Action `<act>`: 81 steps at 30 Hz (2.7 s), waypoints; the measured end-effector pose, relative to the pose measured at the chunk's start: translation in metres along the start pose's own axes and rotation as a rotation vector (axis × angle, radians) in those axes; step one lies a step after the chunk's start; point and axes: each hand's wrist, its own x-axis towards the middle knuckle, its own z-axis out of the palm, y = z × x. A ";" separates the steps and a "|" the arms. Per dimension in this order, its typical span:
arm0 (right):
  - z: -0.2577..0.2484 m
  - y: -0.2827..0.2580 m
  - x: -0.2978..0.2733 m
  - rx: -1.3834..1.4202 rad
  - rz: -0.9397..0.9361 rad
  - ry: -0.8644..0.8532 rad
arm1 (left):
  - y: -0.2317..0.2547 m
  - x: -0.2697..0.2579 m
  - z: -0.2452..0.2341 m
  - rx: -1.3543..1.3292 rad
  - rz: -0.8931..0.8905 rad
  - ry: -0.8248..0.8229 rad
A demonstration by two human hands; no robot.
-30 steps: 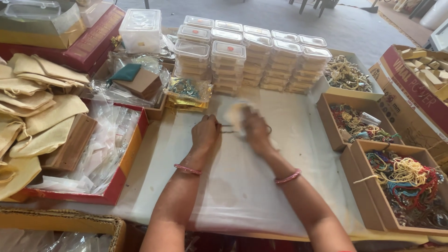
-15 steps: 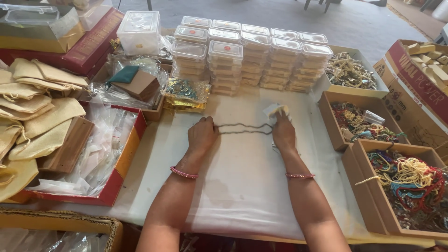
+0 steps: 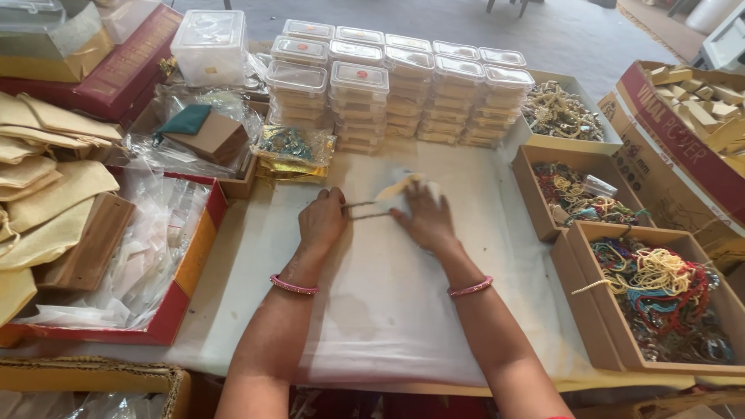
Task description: The person cleans a gold necklace and a blue beaded necklace using a white cloth on a table. They wipe the necklaces, fold them, and place them into small plastic containers. The person also handles small paper packets and places them into the containers.
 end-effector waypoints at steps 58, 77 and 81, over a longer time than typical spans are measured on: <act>-0.001 -0.050 -0.021 -0.052 -0.539 0.136 | -0.001 -0.005 -0.009 -0.002 0.087 -0.040; 0.006 -0.042 -0.018 0.256 -0.409 0.255 | -0.001 -0.006 -0.007 -0.005 0.064 -0.061; -0.001 -0.045 -0.012 0.002 -0.242 -0.058 | 0.006 -0.007 -0.016 -0.031 0.032 -0.090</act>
